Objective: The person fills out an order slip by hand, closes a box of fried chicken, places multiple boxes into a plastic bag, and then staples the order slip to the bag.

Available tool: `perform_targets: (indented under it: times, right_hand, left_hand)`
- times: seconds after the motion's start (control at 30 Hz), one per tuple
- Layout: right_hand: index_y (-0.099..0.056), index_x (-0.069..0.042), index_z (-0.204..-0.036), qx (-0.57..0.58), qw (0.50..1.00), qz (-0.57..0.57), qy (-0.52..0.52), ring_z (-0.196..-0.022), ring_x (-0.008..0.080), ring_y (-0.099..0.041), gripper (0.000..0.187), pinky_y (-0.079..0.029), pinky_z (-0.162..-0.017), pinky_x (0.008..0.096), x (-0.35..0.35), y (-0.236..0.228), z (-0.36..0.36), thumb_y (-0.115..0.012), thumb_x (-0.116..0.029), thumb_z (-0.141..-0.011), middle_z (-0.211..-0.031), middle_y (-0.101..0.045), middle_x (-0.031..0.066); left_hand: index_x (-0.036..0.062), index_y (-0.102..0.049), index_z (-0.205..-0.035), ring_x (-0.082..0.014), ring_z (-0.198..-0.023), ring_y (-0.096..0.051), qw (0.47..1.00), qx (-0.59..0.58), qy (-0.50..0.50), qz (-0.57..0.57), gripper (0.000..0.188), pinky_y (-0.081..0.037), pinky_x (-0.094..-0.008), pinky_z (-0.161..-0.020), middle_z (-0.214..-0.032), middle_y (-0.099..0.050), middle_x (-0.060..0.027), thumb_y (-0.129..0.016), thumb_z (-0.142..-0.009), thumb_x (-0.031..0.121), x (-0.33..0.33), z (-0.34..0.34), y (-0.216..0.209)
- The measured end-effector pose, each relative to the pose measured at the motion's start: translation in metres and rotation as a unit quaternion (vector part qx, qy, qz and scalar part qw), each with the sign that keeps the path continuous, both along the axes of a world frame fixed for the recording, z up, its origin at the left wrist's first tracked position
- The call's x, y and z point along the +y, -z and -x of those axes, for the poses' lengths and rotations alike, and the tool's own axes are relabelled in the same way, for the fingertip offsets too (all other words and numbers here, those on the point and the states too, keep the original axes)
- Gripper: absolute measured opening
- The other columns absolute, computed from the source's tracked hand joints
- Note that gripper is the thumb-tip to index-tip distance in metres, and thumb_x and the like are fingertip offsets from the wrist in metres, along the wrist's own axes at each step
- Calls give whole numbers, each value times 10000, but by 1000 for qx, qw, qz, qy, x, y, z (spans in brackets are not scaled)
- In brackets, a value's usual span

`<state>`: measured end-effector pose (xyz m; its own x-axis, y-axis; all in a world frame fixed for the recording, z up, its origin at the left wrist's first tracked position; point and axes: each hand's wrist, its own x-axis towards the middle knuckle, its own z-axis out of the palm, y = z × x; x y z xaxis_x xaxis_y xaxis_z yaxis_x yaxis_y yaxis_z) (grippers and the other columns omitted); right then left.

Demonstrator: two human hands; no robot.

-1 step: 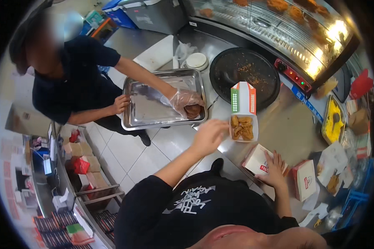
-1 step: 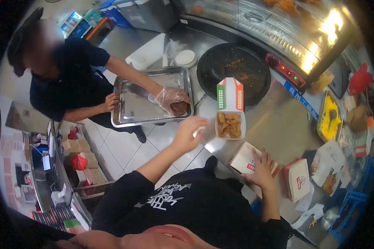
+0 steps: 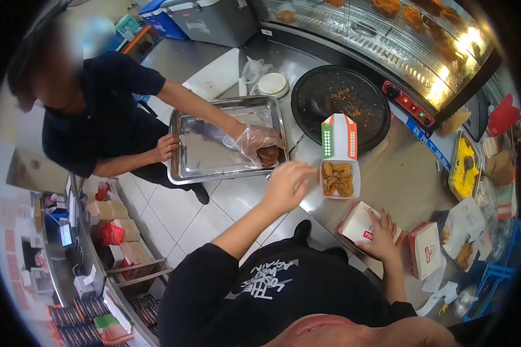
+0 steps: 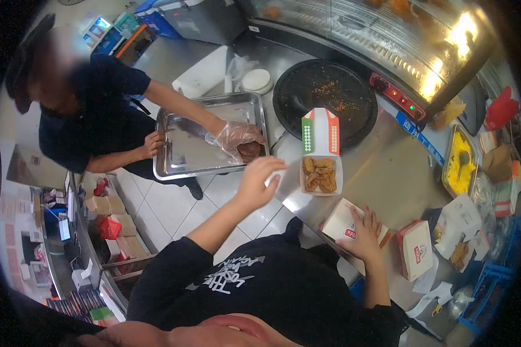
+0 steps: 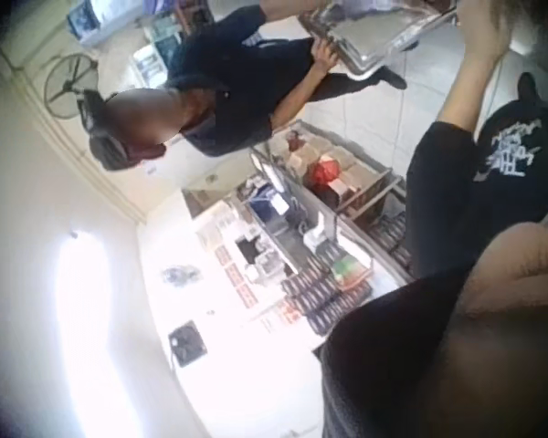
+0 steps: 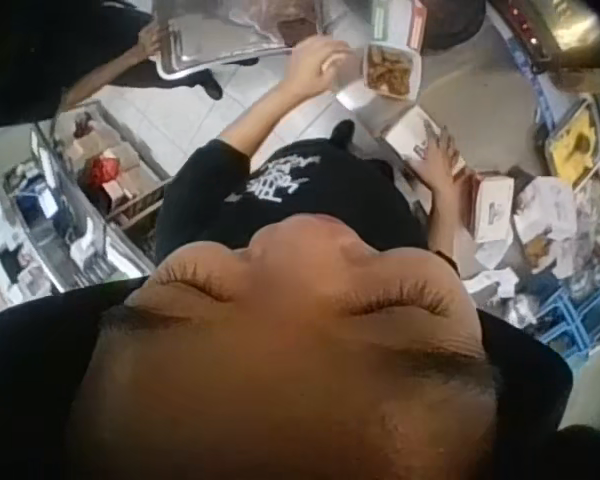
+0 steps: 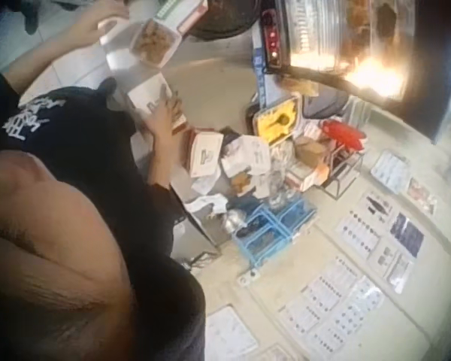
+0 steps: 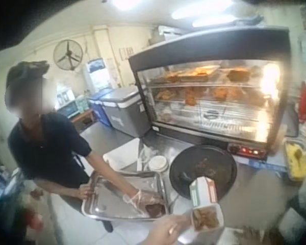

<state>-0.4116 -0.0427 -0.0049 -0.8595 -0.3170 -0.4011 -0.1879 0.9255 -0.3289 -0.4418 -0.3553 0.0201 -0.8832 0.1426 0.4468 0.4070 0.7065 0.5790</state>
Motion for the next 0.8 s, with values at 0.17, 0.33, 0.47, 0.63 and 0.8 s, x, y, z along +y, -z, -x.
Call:
perform_targets:
  times: [0.17,0.33,0.47,0.63,0.8]
  right_hand:
    - [-351,-164,-1292,71,994,61,48,-1242,400,-225,704,-158,-996,545,-22,33,5,-643,-293,-665,-1359,-251,187]
    - [-417,-130,-1238,108,988,110,32,-1215,382,-273,588,-192,-1003,470,-39,26,20,-621,-195,-690,-1341,-292,179]
    - [-486,-89,-1156,185,958,199,89,-1183,340,-343,492,-277,-973,412,-53,46,87,-632,-161,-692,-1273,-382,180]
    - [-484,-35,-1123,187,877,401,187,-1125,298,-431,471,-355,-922,354,-69,88,177,-641,-162,-698,-1184,-465,187]
    - [-504,-21,-1091,190,909,295,225,-859,307,-580,512,-462,-718,373,-103,73,196,-678,-244,-664,-951,-578,195]
  left_hand:
    - [70,-586,-937,-302,-893,-535,998,-57,34,-23,224,-410,-392,-783,-928,-588,-126,-523,-722,78,8,15,-19]
    - [62,-578,-968,-299,-892,-536,978,-150,139,-44,241,-416,-365,-774,-903,-578,-131,-529,-735,97,35,-23,19]
    - [48,-557,-1002,-307,-906,-533,962,-236,58,-122,268,-417,-363,-804,-981,-552,-149,-538,-750,137,24,-8,30]
    - [61,-520,-1053,-323,-1014,-490,978,-191,12,-77,324,-392,-372,-869,-1039,-529,-172,-532,-744,157,25,36,23]
    - [-25,-449,-1112,-372,-993,-481,977,-154,-149,-9,458,-382,-406,-876,-1064,-506,-221,-567,-711,164,30,92,48]
